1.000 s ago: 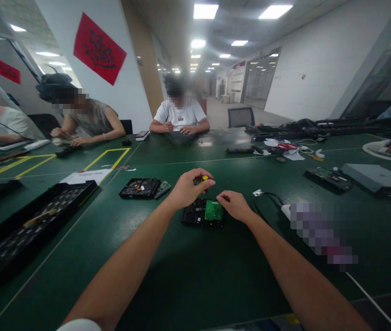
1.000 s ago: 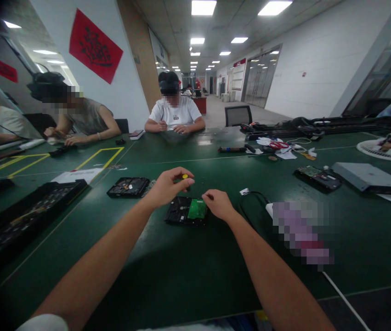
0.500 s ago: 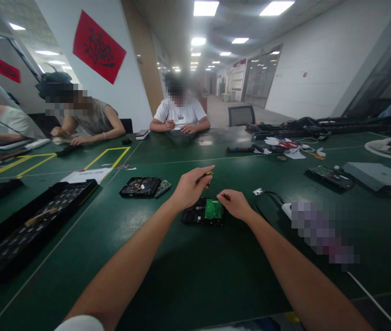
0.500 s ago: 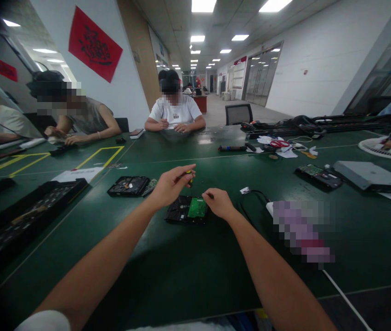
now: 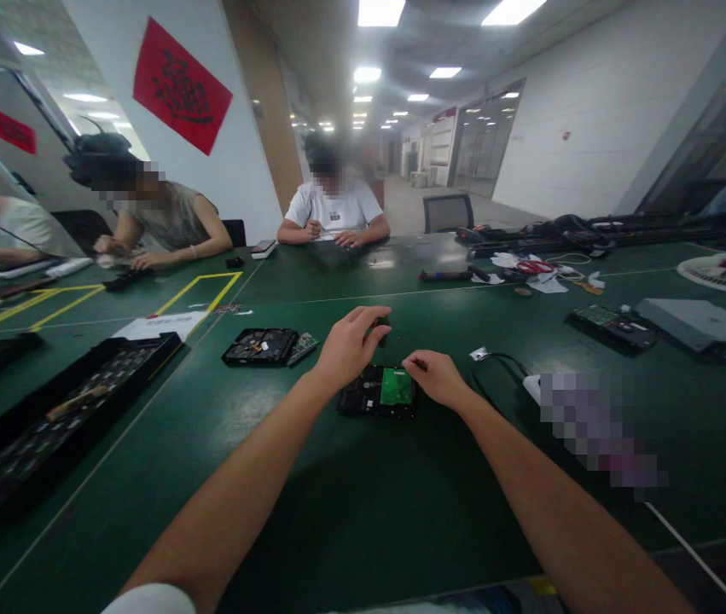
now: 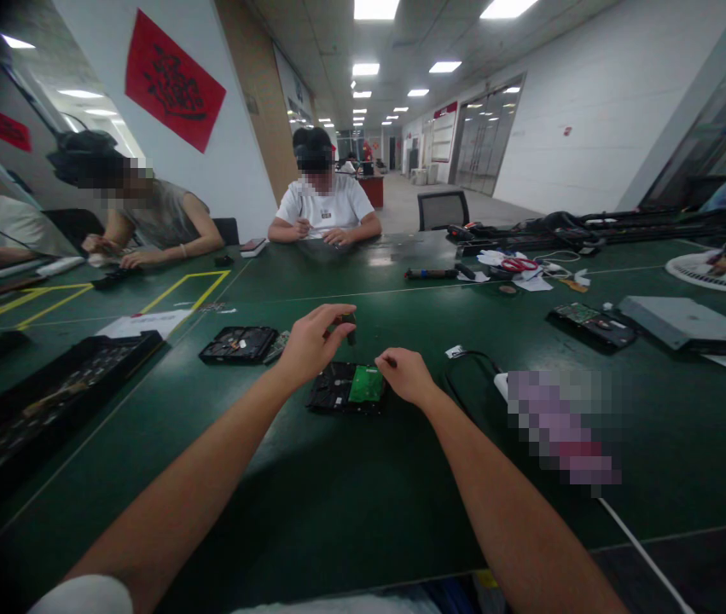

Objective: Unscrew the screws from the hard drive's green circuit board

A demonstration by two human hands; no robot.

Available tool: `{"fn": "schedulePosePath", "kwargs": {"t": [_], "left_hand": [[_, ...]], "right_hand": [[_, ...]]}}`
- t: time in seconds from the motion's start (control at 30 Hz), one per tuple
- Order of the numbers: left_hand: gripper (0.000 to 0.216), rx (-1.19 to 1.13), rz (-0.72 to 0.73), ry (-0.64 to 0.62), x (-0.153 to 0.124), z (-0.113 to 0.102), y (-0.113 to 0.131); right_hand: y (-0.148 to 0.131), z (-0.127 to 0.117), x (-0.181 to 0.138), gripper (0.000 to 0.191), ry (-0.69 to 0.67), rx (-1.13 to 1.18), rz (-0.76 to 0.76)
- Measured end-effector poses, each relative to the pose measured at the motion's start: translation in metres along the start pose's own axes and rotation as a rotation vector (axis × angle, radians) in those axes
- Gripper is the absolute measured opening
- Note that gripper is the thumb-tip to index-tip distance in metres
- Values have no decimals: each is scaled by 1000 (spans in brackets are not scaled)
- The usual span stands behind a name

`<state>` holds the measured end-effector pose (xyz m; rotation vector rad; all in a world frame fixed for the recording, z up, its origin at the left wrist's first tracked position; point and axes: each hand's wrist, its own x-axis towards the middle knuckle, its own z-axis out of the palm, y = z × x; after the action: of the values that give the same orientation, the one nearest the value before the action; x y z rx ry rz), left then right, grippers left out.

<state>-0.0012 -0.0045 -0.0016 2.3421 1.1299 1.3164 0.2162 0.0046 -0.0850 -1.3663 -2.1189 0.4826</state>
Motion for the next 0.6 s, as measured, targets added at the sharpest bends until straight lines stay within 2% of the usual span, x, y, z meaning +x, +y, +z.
{"fn": "schedulePosePath", "kwargs": {"t": [0.17, 0.43, 0.6], "left_hand": [[49, -1, 24, -107, -1, 4, -7], [49, 116, -47, -57, -3, 6, -13], [60, 6, -13, -161, -3, 7, -12]], "right_hand": [[0, 0, -1, 27, -7, 10, 6], [1, -1, 0, 28, -11, 9, -17], [2, -1, -1, 28, -8, 10, -8]]}}
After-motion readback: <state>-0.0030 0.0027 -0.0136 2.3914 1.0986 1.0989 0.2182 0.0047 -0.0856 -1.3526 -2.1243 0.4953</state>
